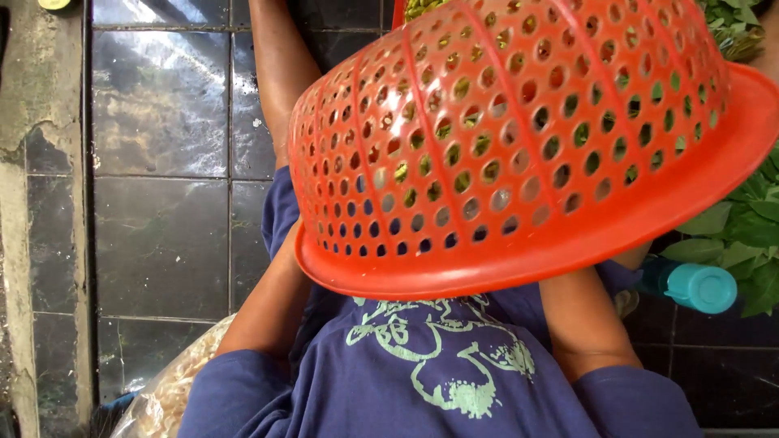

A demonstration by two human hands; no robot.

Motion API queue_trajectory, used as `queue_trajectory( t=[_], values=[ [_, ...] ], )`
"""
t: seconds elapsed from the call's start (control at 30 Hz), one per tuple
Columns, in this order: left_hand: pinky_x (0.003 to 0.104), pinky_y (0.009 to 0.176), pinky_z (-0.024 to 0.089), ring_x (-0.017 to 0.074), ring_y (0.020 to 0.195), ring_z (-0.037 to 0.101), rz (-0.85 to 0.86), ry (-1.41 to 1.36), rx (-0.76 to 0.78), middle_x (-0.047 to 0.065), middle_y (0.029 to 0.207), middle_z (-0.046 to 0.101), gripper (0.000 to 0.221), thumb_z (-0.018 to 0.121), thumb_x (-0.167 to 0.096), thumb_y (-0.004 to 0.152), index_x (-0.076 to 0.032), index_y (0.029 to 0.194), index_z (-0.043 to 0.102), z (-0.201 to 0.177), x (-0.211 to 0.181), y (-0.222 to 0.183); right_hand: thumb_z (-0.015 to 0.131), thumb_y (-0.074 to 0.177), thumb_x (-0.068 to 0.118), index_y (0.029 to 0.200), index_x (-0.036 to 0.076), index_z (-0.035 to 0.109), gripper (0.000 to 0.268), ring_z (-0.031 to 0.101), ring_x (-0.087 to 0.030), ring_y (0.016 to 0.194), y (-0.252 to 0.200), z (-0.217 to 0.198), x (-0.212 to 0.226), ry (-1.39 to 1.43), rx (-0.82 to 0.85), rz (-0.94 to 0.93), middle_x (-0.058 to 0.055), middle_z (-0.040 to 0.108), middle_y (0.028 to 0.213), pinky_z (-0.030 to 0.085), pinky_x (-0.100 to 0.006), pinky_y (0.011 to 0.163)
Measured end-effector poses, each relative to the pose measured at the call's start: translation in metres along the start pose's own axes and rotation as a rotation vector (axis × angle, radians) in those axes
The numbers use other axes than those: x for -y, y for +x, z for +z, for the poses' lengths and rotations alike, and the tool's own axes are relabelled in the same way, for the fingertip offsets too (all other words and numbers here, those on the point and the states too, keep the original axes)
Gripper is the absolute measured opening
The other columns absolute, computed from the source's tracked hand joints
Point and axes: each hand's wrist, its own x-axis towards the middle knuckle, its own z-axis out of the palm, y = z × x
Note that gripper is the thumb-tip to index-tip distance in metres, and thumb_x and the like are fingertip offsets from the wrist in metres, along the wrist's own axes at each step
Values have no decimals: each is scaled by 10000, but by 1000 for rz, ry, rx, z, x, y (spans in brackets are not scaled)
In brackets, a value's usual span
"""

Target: Sorting green peppers by removing their stems and placing them into a plastic bag.

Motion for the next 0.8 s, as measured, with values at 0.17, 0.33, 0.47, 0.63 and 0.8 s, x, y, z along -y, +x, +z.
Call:
queue_trajectory(
  t=[0.17, 0.33, 0.47, 0.63, 0.8],
  values=[
    [301, 896, 405, 242, 912, 579, -57, 50, 62, 147, 918, 681, 269, 655, -129, 888, 50, 1088, 639, -5, 26, 12, 548, 1041, 211, 1488, 212, 450, 458, 647, -268, 1258, 16, 12, 36, 45, 31, -37, -40, 576, 1417, 535, -591, 1071],
    [289, 811, 426, 209, 830, 569, -107, 96, 112, 115, 860, 678, 243, 682, -173, 862, 17, 1013, 661, -10, 9, 20, 554, 1050, 258, 1487, 218, 461, 449, 642, -268, 1274, 43, 38, 85, 83, 71, -82, -30, 568, 1431, 525, -603, 1093],
    [279, 743, 442, 183, 765, 561, -147, 132, 174, 90, 813, 675, 229, 704, -209, 842, -10, 953, 679, -11, 4, 24, 559, 1056, 296, 1487, 223, 470, 445, 637, -268, 1286, 43, 42, 104, 112, 82, -113, -21, 562, 1443, 518, -613, 1110],
    [267, 658, 463, 149, 683, 551, -209, 168, 242, 58, 756, 672, 221, 732, -254, 816, -43, 878, 702, -11, 6, 25, 564, 1065, 343, 1486, 230, 481, 444, 632, -268, 1302, 40, 48, 123, 145, 110, -140, -10, 554, 1458, 508, -626, 1132],
    [255, 573, 484, 116, 601, 541, -279, 205, 328, 26, 698, 668, 225, 759, -298, 790, -76, 803, 724, -10, 14, 21, 570, 1074, 391, 1485, 236, 492, 446, 626, -269, 1317, 31, 53, 138, 181, 122, -155, 0, 546, 1473, 499, -638, 1154]
  ],
)
